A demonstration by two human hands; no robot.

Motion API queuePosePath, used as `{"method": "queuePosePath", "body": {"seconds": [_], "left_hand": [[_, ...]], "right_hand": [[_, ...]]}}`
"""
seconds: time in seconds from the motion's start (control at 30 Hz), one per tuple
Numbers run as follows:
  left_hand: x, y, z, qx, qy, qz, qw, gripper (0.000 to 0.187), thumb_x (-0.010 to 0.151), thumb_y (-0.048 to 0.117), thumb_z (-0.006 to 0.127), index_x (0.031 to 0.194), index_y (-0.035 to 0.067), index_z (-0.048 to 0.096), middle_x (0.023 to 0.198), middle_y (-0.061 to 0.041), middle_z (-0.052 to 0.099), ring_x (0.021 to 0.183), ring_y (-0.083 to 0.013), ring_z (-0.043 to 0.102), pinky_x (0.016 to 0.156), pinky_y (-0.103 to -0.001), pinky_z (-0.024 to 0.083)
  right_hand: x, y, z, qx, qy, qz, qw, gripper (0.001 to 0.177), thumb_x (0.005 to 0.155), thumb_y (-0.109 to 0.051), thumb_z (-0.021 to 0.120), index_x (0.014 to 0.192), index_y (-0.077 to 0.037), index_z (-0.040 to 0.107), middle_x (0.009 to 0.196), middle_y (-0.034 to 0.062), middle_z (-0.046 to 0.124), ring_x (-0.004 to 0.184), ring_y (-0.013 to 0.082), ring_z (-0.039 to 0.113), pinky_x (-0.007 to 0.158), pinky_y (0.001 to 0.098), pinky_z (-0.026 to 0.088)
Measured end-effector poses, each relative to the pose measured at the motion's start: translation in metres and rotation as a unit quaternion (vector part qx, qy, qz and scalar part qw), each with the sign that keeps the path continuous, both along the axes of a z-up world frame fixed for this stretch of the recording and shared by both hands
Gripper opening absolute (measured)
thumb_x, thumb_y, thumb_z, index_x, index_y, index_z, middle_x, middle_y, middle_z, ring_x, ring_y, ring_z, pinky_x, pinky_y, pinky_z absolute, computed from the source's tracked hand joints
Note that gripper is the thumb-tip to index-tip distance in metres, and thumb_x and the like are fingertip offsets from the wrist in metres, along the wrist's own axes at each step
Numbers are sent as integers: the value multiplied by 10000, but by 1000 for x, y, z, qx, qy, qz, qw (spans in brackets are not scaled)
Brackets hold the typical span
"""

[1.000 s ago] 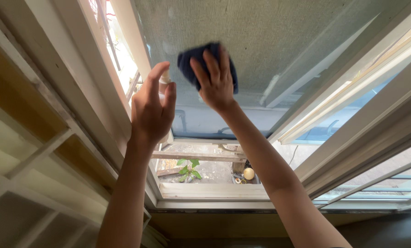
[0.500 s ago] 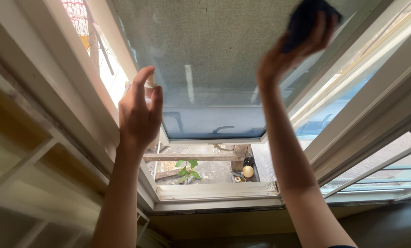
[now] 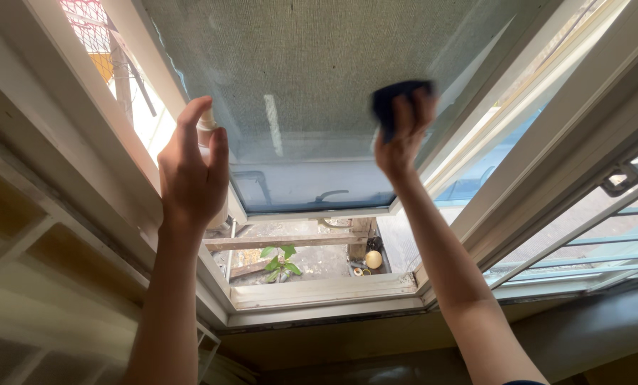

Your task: The person cleans a window and its frame using a spray bottle and a blue cloth. They spray the surface and wipe the frame and glass repeatedly, moving around the window to cover different sections.

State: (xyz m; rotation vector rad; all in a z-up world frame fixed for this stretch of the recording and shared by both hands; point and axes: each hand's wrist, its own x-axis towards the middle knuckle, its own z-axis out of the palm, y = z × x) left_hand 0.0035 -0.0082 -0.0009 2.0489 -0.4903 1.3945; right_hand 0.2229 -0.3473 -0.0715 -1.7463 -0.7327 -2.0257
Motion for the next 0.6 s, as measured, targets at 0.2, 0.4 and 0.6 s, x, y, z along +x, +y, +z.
{"method": "queuePosePath", "body": {"seconds": [0.2,0.4,0.6], "left_hand": [[2,-2,0,5,-4,12,1000,304,1167,186,519,1423,34,455,1123,-250,701,977,-363,734,849,-443,596],[4,-1,2,5,3,4,1000,329,1152,158,518,1446,23,456,1011,-221,695,846,-322,721,755,-434,579],[0,-2,-1,-3,18,-2,1000,325,1158,153,513,1452,25,457,964,-197,697,856,-320,729,757,-424,582]], "right_hand": [[-9,31,127,272,-30,93,957,635,1045,-61,569,1593,-241,304,1633,80,264,1515,285,273,1292,505,289],[-17,106,110,51,-14,30,998,678,985,-87,675,1564,-236,355,1619,110,250,1556,365,244,1265,568,308],[-7,53,-12,-118,61,-33,991,964,817,-90,942,1528,-354,347,1608,70,299,1525,440,272,1161,666,373]]}}
